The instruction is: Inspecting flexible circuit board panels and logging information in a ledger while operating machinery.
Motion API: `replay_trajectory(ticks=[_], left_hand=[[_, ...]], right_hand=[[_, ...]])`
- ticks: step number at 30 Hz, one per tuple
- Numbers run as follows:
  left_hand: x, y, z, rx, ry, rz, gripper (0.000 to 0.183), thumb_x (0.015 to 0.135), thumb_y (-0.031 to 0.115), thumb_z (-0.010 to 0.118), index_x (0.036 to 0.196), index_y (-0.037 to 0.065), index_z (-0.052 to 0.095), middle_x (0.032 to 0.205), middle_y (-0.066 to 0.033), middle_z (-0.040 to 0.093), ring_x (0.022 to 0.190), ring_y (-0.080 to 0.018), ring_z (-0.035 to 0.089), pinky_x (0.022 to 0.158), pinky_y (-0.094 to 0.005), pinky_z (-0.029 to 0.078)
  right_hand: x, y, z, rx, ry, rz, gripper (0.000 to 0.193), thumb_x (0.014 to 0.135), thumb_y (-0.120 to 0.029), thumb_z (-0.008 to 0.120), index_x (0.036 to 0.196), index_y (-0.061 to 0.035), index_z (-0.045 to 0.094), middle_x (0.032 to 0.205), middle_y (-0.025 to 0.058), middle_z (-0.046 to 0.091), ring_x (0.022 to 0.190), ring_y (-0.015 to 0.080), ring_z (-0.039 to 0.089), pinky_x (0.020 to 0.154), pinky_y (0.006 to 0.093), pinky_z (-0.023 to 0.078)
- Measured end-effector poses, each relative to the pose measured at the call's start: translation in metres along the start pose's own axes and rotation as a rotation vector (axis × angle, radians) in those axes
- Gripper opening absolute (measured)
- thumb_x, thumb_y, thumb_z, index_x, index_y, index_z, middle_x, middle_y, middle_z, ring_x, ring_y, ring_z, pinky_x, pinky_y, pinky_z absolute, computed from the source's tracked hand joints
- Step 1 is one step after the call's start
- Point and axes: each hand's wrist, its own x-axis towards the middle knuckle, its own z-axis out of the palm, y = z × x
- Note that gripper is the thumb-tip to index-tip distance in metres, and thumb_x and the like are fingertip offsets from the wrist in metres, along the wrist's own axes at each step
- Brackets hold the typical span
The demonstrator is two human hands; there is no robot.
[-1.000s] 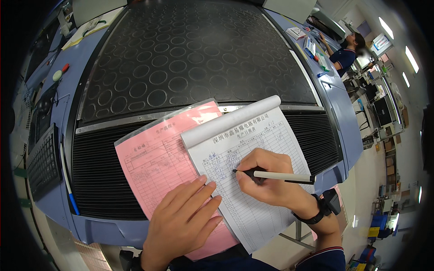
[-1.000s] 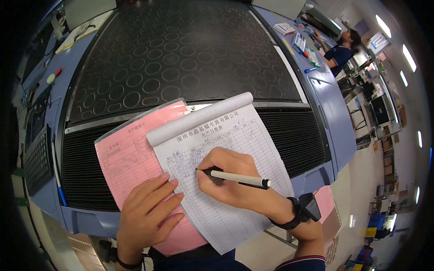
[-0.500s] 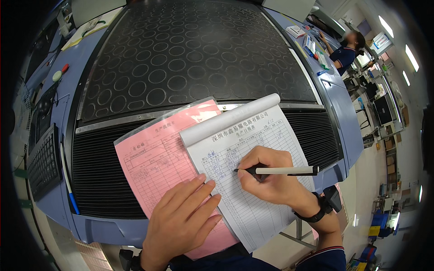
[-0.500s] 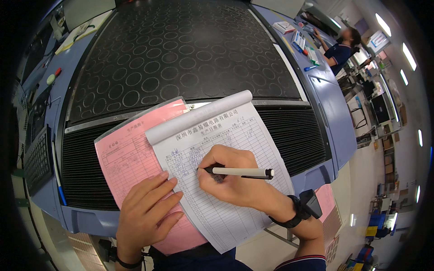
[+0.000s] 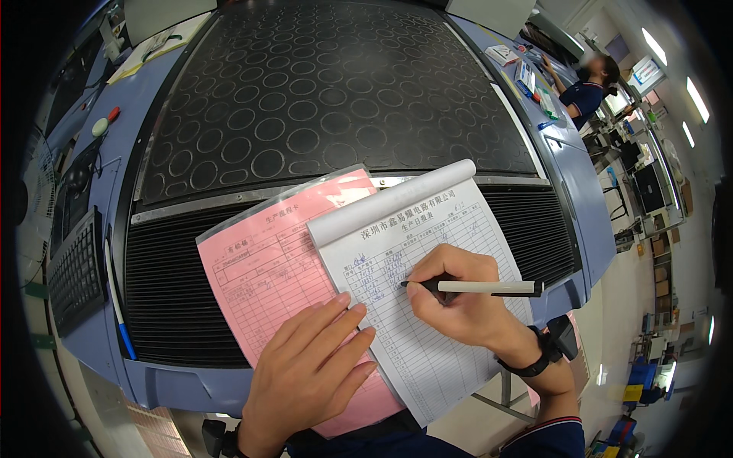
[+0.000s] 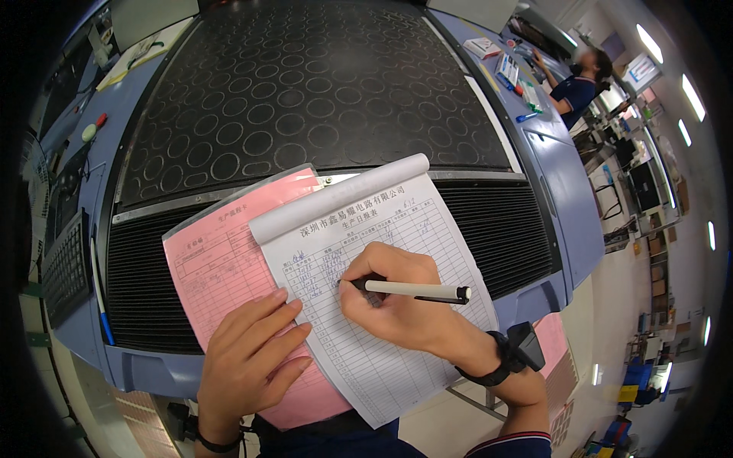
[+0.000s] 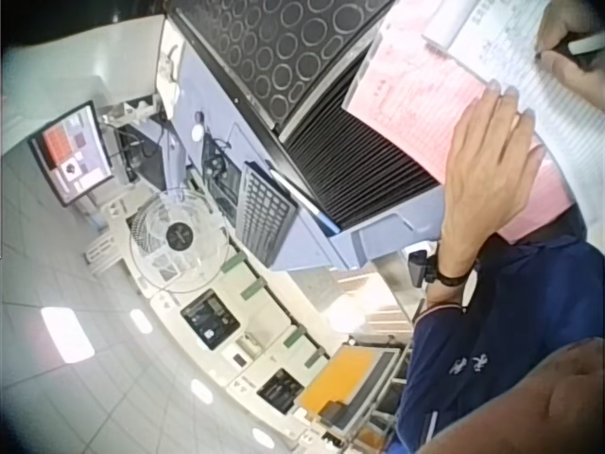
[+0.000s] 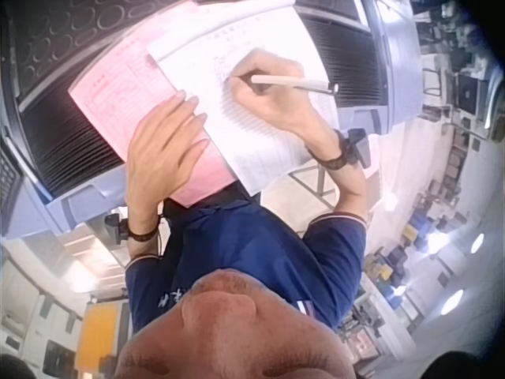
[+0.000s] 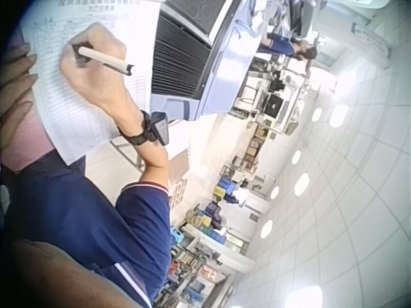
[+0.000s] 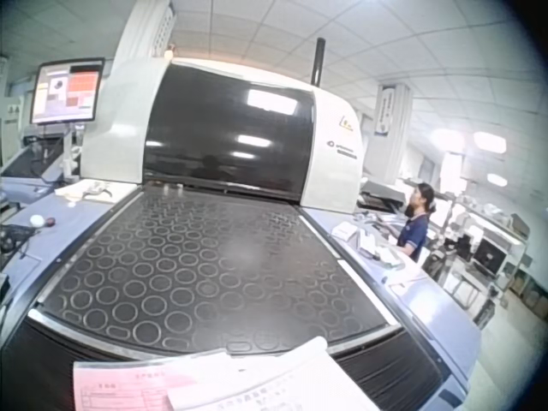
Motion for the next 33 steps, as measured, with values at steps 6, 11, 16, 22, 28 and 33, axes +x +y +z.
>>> replay_trajectory(ticks=[6, 11, 16, 22, 28, 33], left_hand=[[0.0004, 0.0006, -0.002, -0.011, -0.008, -0.013, 0.032, 0.071, 0.022, 0.08, 0.098, 0.007, 0.074, 0.115, -0.0107, 0.069, 0.115, -0.0301, 0.062, 0.093, -0.0419, 0.051], [-0.0016, -0.0031, -0.002, 0.019, -0.032, 0.046, 0.032, 0.078, 0.025, 0.077, 0.101, 0.004, 0.07, 0.117, -0.0107, 0.066, 0.118, -0.0281, 0.06, 0.093, -0.0396, 0.051], [-0.0026, -0.0033, -0.0017, 0.011, -0.039, 0.039, 0.032, 0.079, 0.026, 0.076, 0.101, 0.004, 0.07, 0.117, -0.0109, 0.065, 0.118, -0.0279, 0.059, 0.094, -0.0391, 0.051], [-0.0035, -0.0024, -0.0026, 0.01, -0.041, 0.028, 0.031, 0.079, 0.026, 0.076, 0.101, 0.004, 0.07, 0.118, -0.0109, 0.065, 0.12, -0.0275, 0.059, 0.094, -0.0387, 0.05], [-0.0013, -0.002, -0.0007, 0.008, -0.033, 0.038, 0.031, 0.079, 0.026, 0.076, 0.102, 0.005, 0.071, 0.118, -0.0109, 0.065, 0.119, -0.0277, 0.059, 0.095, -0.0392, 0.05], [-0.0006, 0.0002, -0.0012, -0.008, 0.009, 0.0, 0.034, 0.068, 0.021, 0.08, 0.098, 0.006, 0.075, 0.113, -0.0113, 0.069, 0.115, -0.0302, 0.063, 0.092, -0.0414, 0.052]], right_hand=[[0.002, -0.0025, 0.0001, -0.069, -0.001, -0.016, 0.009, 0.077, -0.004, 0.071, 0.077, -0.0028, 0.062, 0.065, 0.0069, 0.06, 0.054, 0.016, 0.059, 0.049, 0.0273, 0.044], [-0.0006, 0.001, 0.0001, -0.036, 0.012, -0.005, 0.009, 0.076, -0.004, 0.071, 0.076, -0.0029, 0.062, 0.064, 0.007, 0.06, 0.054, 0.0158, 0.059, 0.049, 0.0275, 0.044], [-0.0003, 0.0013, -0.0006, -0.044, 0.028, 0.013, 0.009, 0.076, -0.003, 0.071, 0.076, -0.0026, 0.062, 0.065, 0.0071, 0.061, 0.054, 0.0153, 0.059, 0.05, 0.0266, 0.044], [0.0001, 0.0006, -0.0003, -0.029, 0.022, 0.028, 0.009, 0.076, -0.004, 0.071, 0.076, -0.0019, 0.062, 0.065, 0.0069, 0.062, 0.054, 0.0135, 0.059, 0.05, 0.0256, 0.045], [-0.0024, 0.0037, -0.0016, -0.013, 0.072, 0.056, 0.009, 0.076, -0.004, 0.071, 0.075, -0.0015, 0.063, 0.064, 0.0071, 0.062, 0.053, 0.0126, 0.058, 0.05, 0.0254, 0.044], [0.0001, 0.0006, -0.0003, -0.028, 0.067, 0.045, 0.009, 0.075, -0.004, 0.071, 0.075, -0.0013, 0.063, 0.064, 0.007, 0.062, 0.053, 0.0126, 0.058, 0.049, 0.0256, 0.044]])
